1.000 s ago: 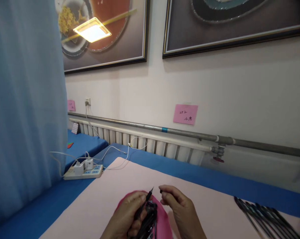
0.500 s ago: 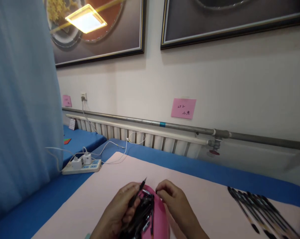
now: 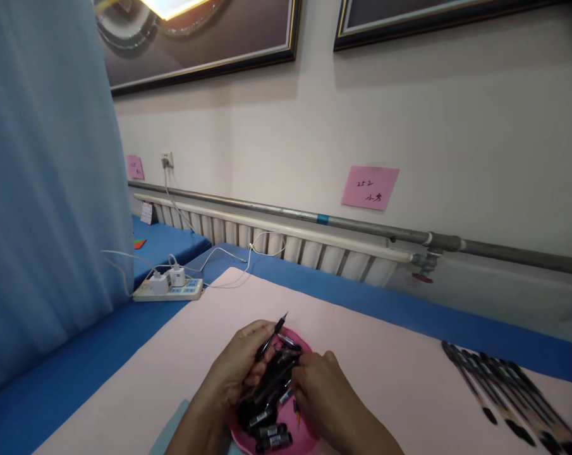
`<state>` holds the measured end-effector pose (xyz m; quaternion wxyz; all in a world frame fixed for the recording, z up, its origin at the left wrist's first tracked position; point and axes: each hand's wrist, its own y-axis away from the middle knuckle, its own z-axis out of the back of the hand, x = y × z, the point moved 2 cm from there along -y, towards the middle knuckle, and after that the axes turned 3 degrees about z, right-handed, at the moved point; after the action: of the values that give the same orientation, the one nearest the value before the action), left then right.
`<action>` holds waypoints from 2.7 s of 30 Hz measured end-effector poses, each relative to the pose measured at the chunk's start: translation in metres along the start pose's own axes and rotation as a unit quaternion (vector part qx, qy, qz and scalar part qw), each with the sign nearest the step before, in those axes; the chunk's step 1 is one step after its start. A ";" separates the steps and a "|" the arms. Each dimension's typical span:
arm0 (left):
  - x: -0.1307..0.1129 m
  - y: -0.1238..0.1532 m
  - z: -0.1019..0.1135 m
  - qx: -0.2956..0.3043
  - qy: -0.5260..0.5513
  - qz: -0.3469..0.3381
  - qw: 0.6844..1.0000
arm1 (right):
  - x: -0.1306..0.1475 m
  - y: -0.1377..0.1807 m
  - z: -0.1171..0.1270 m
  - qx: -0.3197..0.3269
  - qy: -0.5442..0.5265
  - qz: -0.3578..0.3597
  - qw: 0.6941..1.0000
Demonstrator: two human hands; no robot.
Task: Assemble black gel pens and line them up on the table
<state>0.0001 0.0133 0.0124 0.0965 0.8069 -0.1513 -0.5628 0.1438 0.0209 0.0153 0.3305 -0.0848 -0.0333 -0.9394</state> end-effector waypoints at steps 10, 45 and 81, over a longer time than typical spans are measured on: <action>0.001 -0.001 0.003 0.000 0.009 0.006 1.000 | 0.015 0.000 -0.004 0.037 0.069 -0.043 0.996; 0.017 -0.001 -0.023 0.052 0.033 0.045 0.997 | -0.009 -0.012 0.009 -0.262 -0.802 -0.117 0.523; 0.026 -0.011 -0.026 0.049 0.038 0.066 0.996 | -0.017 -0.016 -0.005 -0.255 -0.820 -0.134 0.494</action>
<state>0.0345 0.0140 -0.0054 0.0995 0.8198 -0.2276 -0.5160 0.1465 0.0436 0.0073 -0.0114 -0.8921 -0.0595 -0.4477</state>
